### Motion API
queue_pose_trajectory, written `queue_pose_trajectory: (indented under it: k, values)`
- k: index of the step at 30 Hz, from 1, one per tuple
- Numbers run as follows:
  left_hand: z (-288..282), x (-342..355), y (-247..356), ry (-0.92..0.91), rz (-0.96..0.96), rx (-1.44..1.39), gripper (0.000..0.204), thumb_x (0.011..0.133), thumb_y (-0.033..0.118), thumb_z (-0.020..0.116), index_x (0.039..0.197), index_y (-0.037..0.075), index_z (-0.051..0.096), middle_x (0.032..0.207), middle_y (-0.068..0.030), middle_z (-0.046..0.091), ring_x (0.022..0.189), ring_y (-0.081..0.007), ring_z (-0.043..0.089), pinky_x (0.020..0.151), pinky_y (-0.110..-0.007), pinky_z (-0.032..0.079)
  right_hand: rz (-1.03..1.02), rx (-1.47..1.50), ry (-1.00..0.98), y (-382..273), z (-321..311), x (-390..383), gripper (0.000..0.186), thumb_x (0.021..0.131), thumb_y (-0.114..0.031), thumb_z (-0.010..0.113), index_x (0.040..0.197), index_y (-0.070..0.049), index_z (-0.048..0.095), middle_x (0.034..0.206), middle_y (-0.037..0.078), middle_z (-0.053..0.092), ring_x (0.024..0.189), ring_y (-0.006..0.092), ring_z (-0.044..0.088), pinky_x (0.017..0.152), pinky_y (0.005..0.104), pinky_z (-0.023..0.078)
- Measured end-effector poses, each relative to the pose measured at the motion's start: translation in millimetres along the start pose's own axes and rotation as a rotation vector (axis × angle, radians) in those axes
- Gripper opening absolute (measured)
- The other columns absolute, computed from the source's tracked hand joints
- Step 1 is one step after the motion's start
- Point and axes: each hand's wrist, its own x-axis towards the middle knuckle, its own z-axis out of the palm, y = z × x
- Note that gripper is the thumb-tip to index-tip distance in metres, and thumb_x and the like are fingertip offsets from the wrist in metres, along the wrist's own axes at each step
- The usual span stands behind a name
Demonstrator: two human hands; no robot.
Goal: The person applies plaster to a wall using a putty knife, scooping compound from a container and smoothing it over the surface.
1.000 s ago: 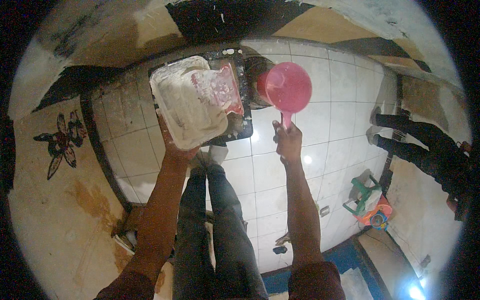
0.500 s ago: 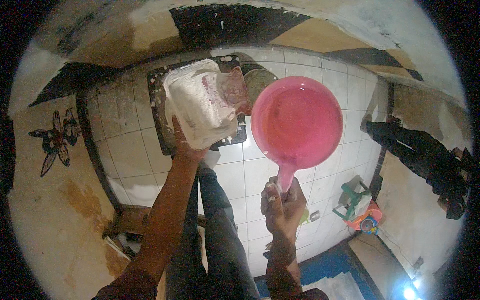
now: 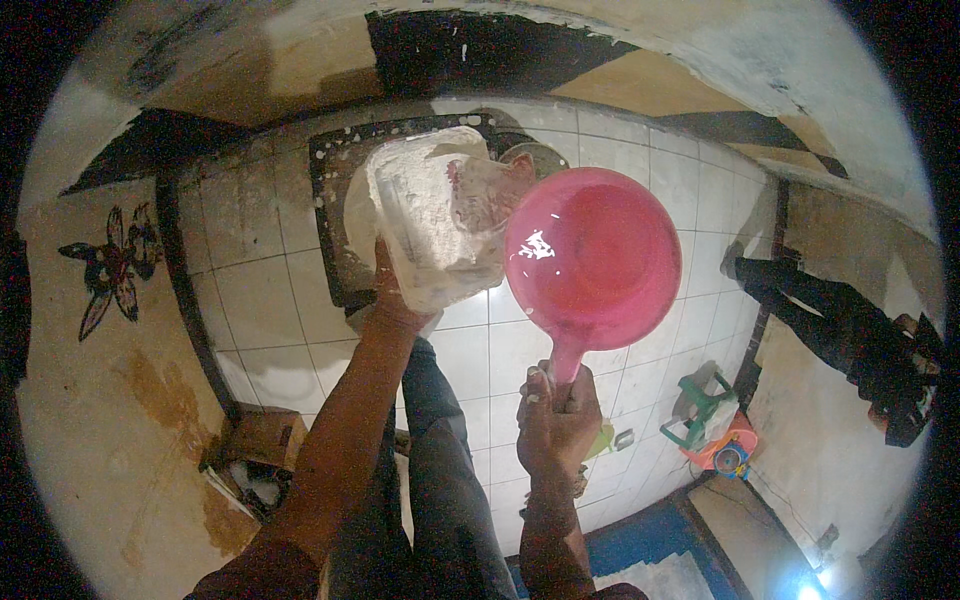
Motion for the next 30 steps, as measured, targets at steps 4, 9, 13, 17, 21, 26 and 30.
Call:
queue_pose_trajectory:
  k: [4,9,13,17,21,26,30]
  values:
    - [5,-2,0,0.03,0.023,0.048,0.108,0.07,0.071,0.065,0.15,0.017,0.018,0.149,-0.019,0.027,0.134,-0.0467,0.031,0.108,-0.064,0.027,-0.049,-0.053,0.012,-1,4,-1,0.016,0.091,-0.014,0.061,0.092,0.0,0.053,0.064,0.003,0.051,0.048,0.0069,0.045,0.041,0.0219,0.036]
    - [10,-5,-1,0.033,0.052,0.084,0.106,0.071,0.072,0.063,0.15,0.017,0.018,0.148,-0.0196,0.03,0.133,-0.0463,0.032,0.108,-0.064,0.027,-0.043,-0.109,0.04,-2,4,-3,0.022,0.091,-0.019,0.061,0.092,0.002,0.054,0.064,0.002,0.053,0.048,0.0057,0.046,0.041,0.0231,0.038]
    - [9,1,-2,-0.004,0.026,0.035,0.105,0.072,0.072,0.062,0.15,0.017,0.018,0.147,-0.0191,0.031,0.132,-0.0445,0.035,0.107,-0.063,0.03,-0.062,-0.103,0.045,-1,4,-2,0.021,0.091,-0.018,0.061,0.092,0.002,0.055,0.062,0.002,0.052,0.047,0.0057,0.046,0.041,0.0232,0.038]
    - [-18,-2,-3,-0.312,-0.026,-0.102,0.085,0.086,0.068,0.043,0.15,0.017,0.019,0.151,-0.0154,0.026,0.135,-0.0403,0.033,0.111,-0.058,0.027,-0.088,-0.097,0.017,-2,1,-2,0.018,0.091,-0.016,0.06,0.091,0.001,0.055,0.062,0.001,0.052,0.047,0.0058,0.046,0.041,0.0233,0.038]
    - [-6,-2,-7,-0.21,0.019,-0.074,0.09,0.083,0.069,0.046,0.15,0.017,0.018,0.152,-0.0155,0.025,0.136,-0.0393,0.031,0.111,-0.057,0.027,-0.052,-0.102,0.045,-3,1,-4,0.017,0.091,-0.014,0.061,0.091,0.001,0.055,0.061,0.001,0.051,0.046,0.0058,0.046,0.04,0.0232,0.038]
    - [-2,-2,-6,-0.108,0.01,-0.048,0.102,0.072,0.068,0.065,0.149,0.018,0.02,0.147,-0.0193,0.031,0.132,-0.0418,0.037,0.107,-0.062,0.032,-0.043,-0.101,0.046,-3,0,-3,0.015,0.09,-0.012,0.06,0.091,0.002,0.055,0.061,0.001,0.052,0.046,0.0058,0.046,0.04,0.0231,0.038]
    - [1,-2,-8,-0.049,0.049,-0.01,0.101,0.072,0.068,0.065,0.148,0.018,0.021,0.146,-0.0203,0.031,0.131,-0.0423,0.038,0.107,-0.062,0.032,-0.019,-0.075,0.058,-5,3,-3,0.012,0.089,-0.009,0.06,0.092,0.002,0.055,0.061,0.002,0.052,0.046,0.0059,0.046,0.04,0.0231,0.037]
